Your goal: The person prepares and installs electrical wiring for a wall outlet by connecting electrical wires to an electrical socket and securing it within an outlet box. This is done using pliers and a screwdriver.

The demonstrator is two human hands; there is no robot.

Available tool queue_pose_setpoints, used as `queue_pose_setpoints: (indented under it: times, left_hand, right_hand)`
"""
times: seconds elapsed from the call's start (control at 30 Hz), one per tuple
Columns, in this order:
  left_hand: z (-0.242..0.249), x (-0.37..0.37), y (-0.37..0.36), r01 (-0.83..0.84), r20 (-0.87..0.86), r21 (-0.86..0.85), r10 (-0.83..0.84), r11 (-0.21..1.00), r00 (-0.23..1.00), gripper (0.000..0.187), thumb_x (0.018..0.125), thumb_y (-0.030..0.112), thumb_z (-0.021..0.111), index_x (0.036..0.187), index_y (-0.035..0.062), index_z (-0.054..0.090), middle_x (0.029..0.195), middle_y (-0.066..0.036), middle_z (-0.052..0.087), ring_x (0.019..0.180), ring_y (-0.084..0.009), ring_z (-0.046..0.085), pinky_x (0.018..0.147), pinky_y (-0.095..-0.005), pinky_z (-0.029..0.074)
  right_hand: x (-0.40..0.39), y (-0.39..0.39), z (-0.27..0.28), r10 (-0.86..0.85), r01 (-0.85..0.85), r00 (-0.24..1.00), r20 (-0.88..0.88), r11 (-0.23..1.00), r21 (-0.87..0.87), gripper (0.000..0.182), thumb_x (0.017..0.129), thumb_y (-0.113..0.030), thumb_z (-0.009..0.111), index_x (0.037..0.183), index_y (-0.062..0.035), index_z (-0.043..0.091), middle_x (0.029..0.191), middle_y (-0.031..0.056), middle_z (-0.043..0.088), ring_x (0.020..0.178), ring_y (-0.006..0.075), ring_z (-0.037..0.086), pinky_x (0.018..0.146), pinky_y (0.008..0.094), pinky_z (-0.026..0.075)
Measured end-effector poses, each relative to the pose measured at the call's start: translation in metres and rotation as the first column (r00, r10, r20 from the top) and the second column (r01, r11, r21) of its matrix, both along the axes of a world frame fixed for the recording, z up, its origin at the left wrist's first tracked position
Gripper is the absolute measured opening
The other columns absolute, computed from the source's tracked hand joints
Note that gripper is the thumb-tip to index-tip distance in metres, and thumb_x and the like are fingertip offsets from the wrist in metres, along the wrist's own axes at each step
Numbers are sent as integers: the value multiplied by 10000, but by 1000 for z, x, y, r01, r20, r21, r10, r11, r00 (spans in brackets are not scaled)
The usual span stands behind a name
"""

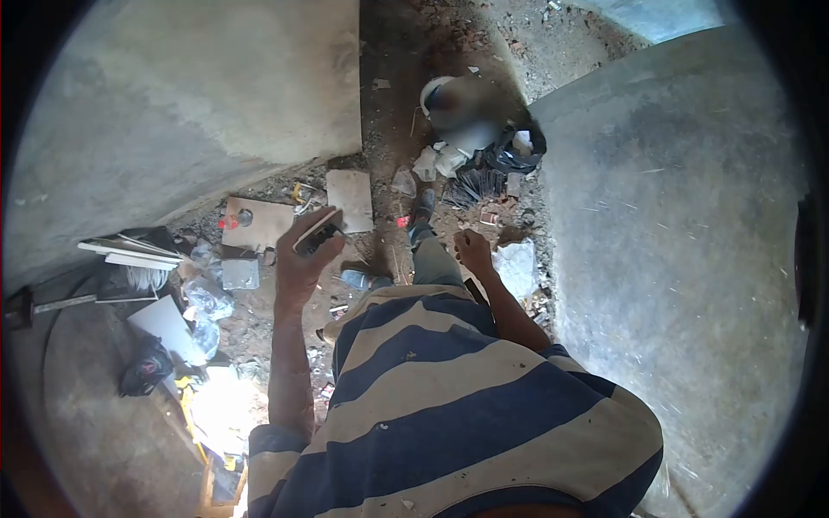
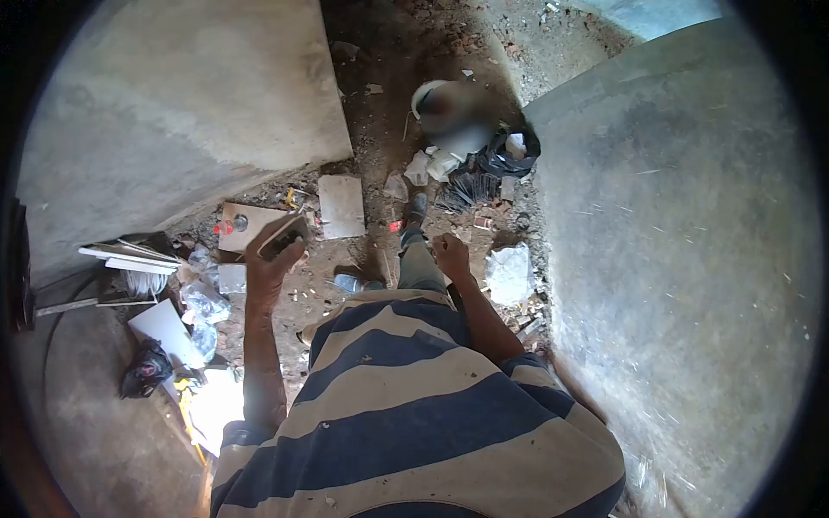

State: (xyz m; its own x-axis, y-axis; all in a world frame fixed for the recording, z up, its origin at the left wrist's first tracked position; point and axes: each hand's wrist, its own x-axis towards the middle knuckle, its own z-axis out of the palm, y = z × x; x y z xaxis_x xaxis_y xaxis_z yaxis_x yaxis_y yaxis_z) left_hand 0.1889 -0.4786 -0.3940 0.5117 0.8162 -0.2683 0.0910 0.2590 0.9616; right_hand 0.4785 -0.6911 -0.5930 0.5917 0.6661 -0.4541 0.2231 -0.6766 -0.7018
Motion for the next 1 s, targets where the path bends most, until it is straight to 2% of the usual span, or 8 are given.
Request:
queue_pose_setpoints:
  times: [0.07, 0.2, 0.27, 0.37, 0.5, 0.63, 0.77, 1.0]
  left_hand:
    - [33, 24, 23, -39, -125, 446, 105, 894, 987, 410, 826, 117, 704, 1207, -10, 623, 1066, -87, 677, 907, -136, 642, 808, -270, 509]
    - [83, 46, 88, 18, -138, 983, 683, 180, 717, 280, 868, 103, 632, 1118, -21, 625, 999, -110, 674, 830, -217, 663, 691, -334, 534]
    - [117, 50, 129, 500, 144, 837, 971, -223, 190, 292, 845, 212, 722, 964, -27, 605, 877, -137, 654, 778, -321, 662, 649, -384, 546]
    - [164, 67, 182, 473, 421, 753, 887, -457, 187, 298, 846, 216, 718, 975, -26, 602, 894, -139, 649, 792, -322, 658, 655, -382, 545]
    - [154, 112, 250, 468, 389, 752, 885, -465, 255, 306, 847, 222, 713, 989, -24, 598, 916, -141, 643, 809, -323, 654, 663, -380, 544]
    - [110, 146, 295, 521, 280, 761, 920, -387, 276, 315, 848, 227, 708, 1003, -23, 594, 937, -143, 637, 827, -324, 649, 670, -378, 543]
    - [69, 172, 335, 557, 181, 767, 941, -317, 287, 325, 850, 232, 704, 1017, -22, 590, 959, -145, 630, 845, -325, 645, 678, -377, 542]
    - [23, 202, 381, 619, 77, 747, 956, -243, 282, 341, 852, 242, 695, 1042, -19, 583, 998, -149, 620, 877, -326, 637, 691, -373, 541]
  right_hand:
    - [15, 18, -13, -29, 30, 999, -42, 999, 15, 276, 907, -272, 578, 827, -11, 622, 646, 71, 623, 525, 142, 626, 473, 300, 491]
    - [75, 61, -99, 62, -81, 993, 102, 977, 199, 264, 907, -263, 577, 818, -18, 620, 643, 71, 616, 508, 144, 608, 459, 306, 477]
    - [107, 93, -120, -61, 66, 998, -32, 984, 167, 258, 905, -259, 575, 815, -21, 618, 630, 68, 607, 501, 141, 598, 451, 308, 466]
    - [159, 121, -240, -269, 277, 957, -107, 959, 65, 250, 899, -245, 561, 810, -20, 626, 608, 76, 607, 508, 144, 603, 457, 318, 472]
    - [238, 156, -335, -37, 83, 970, 241, 980, -183, 359, 901, -323, 509, 836, 1, 650, 681, 180, 658, 631, 338, 672, 619, 455, 534]
    - [334, 229, -364, 251, -158, 948, 193, 903, -400, 328, 883, -315, 496, 891, -31, 658, 771, 208, 677, 758, 395, 673, 766, 487, 523]
    - [381, 309, -415, -66, 86, 955, 290, 995, -56, 300, 883, -313, 497, 922, -68, 665, 804, 197, 682, 745, 391, 670, 725, 474, 522]
    - [420, 423, -582, -343, 357, 905, -251, 934, 9, 240, 877, -242, 532, 1072, -114, 587, 831, 146, 642, 645, 266, 645, 579, 407, 500]
